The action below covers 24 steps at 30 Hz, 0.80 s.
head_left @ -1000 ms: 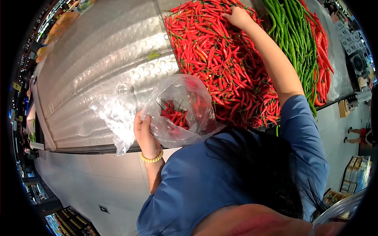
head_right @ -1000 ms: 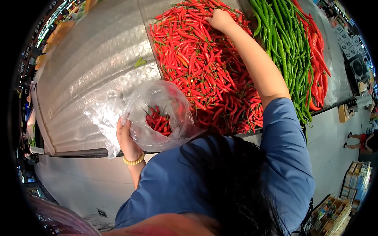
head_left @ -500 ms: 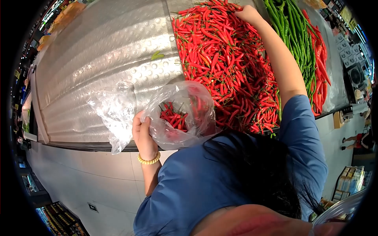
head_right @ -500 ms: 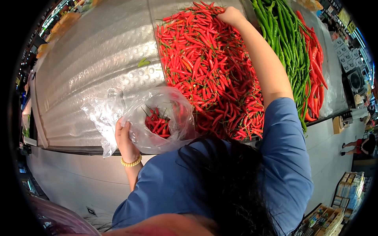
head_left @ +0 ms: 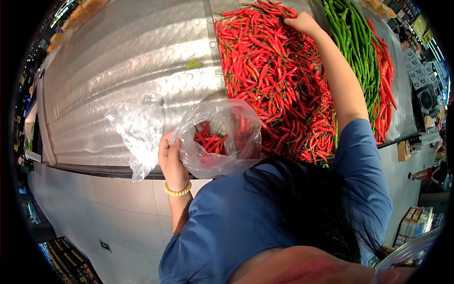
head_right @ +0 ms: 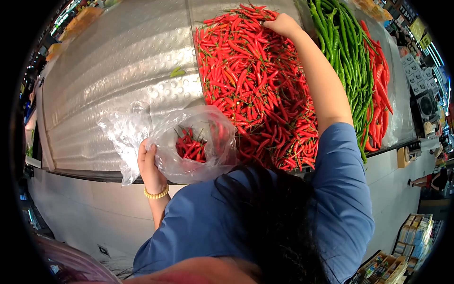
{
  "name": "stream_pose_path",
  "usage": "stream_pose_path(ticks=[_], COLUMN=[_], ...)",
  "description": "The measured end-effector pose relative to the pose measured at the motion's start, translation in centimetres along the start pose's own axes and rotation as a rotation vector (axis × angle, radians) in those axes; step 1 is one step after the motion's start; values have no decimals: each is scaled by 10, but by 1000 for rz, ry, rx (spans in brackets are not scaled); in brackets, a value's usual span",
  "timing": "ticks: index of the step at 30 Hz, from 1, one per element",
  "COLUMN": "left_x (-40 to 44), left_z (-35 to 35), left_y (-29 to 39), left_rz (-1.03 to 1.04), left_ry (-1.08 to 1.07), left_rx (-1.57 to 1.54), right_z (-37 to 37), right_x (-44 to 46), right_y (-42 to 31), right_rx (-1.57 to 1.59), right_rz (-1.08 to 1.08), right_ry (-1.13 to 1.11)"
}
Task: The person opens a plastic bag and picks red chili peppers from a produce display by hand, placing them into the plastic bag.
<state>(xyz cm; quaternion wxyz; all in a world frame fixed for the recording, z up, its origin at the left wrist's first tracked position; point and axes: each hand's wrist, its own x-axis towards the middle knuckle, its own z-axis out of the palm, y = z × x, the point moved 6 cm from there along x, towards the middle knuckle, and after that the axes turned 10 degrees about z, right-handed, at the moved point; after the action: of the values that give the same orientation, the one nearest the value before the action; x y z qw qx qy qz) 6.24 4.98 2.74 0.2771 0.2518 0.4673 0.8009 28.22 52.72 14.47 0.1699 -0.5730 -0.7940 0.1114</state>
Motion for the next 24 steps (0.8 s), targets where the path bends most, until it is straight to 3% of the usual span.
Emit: stream_pose_path(ticks=[4, 8, 11, 13, 15, 16, 17, 19, 21, 22, 24], left_x=[0, 0, 2, 4, 5, 6, 7, 8, 10, 10, 10], left_z=[-4, 0, 2, 4, 8, 11, 14, 24, 25, 24, 19], left_y=[-2, 1, 0, -1, -1, 0, 1, 8, 12, 13, 15], left_rz=[-14, -4, -6, -9, -26, -42, -59, -44, -29, -28, -21], left_ry=[4, 21, 6, 10, 19, 24, 28, 47, 49, 41, 36], left_rx=[0, 6, 8, -7, -19, -24, -29, -38, -59, -79, -87], right_z=[-2, -2, 3, 22, 47, 58, 68, 104, 112, 116, 106], right_x=[-17, -62, -124, -174, -225, -254, -280, -323, -329, -327, -317], right_y=[3, -24, -68, -100, -126, -138, -155, -171, -176, -169, -169], right_rx=[493, 1398, 1632, 1646, 1540, 1503, 1325, 805, 452, 394, 367], right_rz=[58, 37, -79, -79, -271, -247, -439, -593, -817, -764, -922], right_ry=[-243, -711, -997, -964, -908, -895, -638, -927, -525, -597, -627])
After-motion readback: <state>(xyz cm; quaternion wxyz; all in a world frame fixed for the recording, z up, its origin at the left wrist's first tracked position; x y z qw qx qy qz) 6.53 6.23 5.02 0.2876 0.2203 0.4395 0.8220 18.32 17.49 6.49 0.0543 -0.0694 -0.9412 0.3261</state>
